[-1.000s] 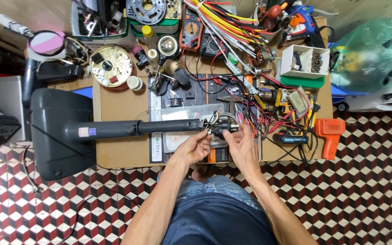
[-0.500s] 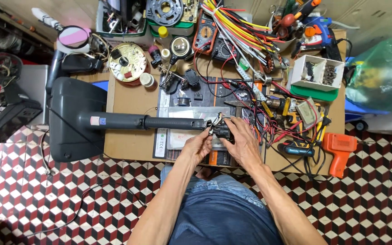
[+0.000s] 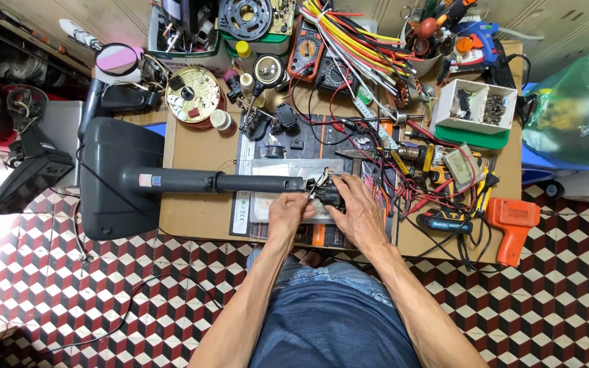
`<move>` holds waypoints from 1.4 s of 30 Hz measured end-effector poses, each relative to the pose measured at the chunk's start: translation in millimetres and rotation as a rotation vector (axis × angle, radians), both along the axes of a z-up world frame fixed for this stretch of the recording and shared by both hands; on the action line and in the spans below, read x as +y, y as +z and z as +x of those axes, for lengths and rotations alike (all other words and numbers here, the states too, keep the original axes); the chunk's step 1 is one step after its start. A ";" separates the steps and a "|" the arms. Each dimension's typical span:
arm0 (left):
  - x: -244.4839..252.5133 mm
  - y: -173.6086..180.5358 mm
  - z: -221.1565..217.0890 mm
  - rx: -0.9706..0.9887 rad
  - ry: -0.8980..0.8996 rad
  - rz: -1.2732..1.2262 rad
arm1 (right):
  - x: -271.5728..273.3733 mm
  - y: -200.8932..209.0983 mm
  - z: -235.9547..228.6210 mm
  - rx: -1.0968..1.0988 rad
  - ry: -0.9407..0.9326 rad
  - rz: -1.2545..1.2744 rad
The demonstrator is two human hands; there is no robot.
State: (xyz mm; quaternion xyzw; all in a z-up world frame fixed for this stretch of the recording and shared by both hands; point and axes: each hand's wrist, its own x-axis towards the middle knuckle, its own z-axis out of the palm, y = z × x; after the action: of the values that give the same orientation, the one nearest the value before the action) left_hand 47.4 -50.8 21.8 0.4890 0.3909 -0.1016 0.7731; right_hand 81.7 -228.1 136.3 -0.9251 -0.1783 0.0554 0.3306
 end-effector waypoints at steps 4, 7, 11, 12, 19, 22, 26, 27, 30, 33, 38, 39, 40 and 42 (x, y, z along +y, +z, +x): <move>-0.1 67.6 -9.8 -0.162 -0.148 0.233 | -3.3 -13.9 -2.9 -0.059 0.014 -0.009; -4.6 91.6 -17.1 -0.138 -0.324 0.387 | -4.9 -10.2 -2.3 -0.011 0.021 -0.019; -10.2 83.8 -17.7 -0.168 -0.356 0.484 | -6.0 -17.0 7.3 -0.081 0.094 -0.010; -10.3 76.0 -18.0 -0.216 -0.315 0.464 | -6.0 -20.3 10.3 -0.058 0.100 0.009; -11.8 57.6 -4.2 -0.187 -0.105 0.097 | -2.4 -4.5 25.8 -0.059 0.093 -0.005; -12.3 53.8 -2.2 -0.286 -0.112 0.156 | 1.5 5.8 30.5 -0.004 0.066 -0.031; -10.0 59.2 5.3 -0.272 -0.135 0.319 | 3.0 9.6 37.1 -0.050 0.068 -0.093; -8.3 56.9 6.3 -0.325 -0.099 0.319 | 3.9 10.9 38.5 -0.071 0.081 -0.120; -0.5 67.1 20.3 -0.255 -0.045 0.335 | 4.4 6.2 48.2 -0.074 0.105 -0.119; 3.9 62.9 31.3 -0.387 -0.032 0.334 | 7.0 16.5 56.2 -0.038 0.138 -0.148; -1.7 82.6 43.6 -0.315 -0.079 0.439 | 4.0 12.5 69.6 -0.039 0.184 -0.129; -4.8 84.5 45.9 -0.307 -0.095 0.466 | 2.1 12.1 73.7 -0.008 0.193 -0.128; -6.0 82.4 48.1 -0.303 -0.085 0.474 | 1.7 9.0 76.5 -0.009 0.204 -0.122; -9.7 78.2 53.7 -0.314 -0.055 0.533 | -0.3 3.3 83.2 0.029 0.204 -0.074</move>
State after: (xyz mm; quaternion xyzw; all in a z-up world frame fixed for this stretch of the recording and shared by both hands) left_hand 101.0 -60.6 100.0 0.6944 0.2662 0.0605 0.6658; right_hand 165.0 -228.5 139.7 -0.9129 -0.2644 0.1086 0.2914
